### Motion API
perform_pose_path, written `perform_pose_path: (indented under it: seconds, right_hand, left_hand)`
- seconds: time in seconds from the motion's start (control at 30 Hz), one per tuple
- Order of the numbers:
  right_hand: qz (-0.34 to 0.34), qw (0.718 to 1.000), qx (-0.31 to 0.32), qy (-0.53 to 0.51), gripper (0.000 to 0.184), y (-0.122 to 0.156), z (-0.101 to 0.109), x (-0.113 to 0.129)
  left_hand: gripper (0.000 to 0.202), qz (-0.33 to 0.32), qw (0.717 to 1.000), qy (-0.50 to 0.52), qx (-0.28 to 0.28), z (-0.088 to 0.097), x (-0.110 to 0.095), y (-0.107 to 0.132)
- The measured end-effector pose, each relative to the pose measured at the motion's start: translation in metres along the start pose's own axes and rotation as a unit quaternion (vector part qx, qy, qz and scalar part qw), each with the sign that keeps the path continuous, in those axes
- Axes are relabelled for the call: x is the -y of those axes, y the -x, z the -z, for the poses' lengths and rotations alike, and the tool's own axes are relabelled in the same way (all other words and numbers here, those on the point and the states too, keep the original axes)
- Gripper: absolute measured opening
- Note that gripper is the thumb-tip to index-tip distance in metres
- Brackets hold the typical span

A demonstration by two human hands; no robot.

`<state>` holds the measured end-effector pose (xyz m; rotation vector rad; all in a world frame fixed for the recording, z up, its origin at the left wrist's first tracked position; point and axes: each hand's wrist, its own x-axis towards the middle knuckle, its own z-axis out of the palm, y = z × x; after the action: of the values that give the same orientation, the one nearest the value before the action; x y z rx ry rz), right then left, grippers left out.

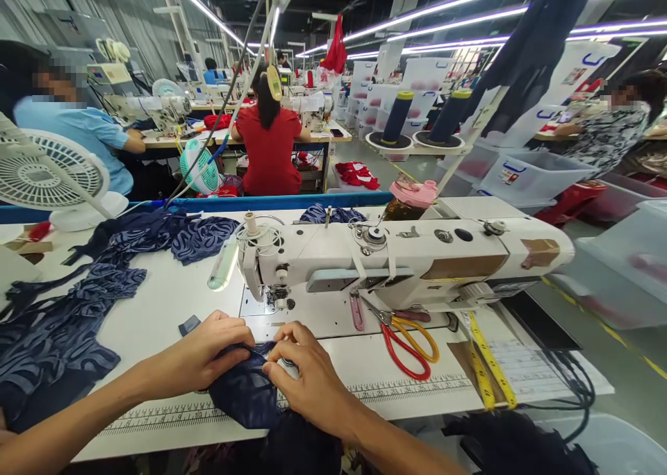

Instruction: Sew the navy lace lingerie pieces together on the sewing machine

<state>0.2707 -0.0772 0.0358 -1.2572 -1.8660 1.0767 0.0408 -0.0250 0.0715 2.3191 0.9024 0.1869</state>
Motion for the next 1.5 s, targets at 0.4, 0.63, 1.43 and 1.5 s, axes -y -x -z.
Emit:
perform_pose_path:
  seconds: [0.4, 0.63, 1.43, 1.5]
  right_hand:
    - [-0.049, 0.999, -0.021, 0.007, 0.017, -0.012, 0.000, 0.007]
    - [-0.169, 0.957, 0.083, -0.219, 0.029, -0.040, -0.036, 0.014]
    - [0.162, 0.921, 0.059, 0.350, 0.017, -0.052, -0.008, -0.047]
    - [0.159, 0.916, 0.050, 0.364, 0.026, -0.064, -0.007, -0.051]
  left_hand:
    - [0.024, 0.032, 0.993, 0.097, -0.055, -0.009, 0.015, 0.003]
    - [0.013, 0.120, 0.989, -0.062, 0.061, 0.040, 0.014, -0.007]
    - [0.034, -0.057, 0.896, -0.312, -0.311, -0.092, 0.049, -0.013]
    - [0.035, -0.058, 0.897, -0.314, -0.306, -0.087, 0.052, -0.014]
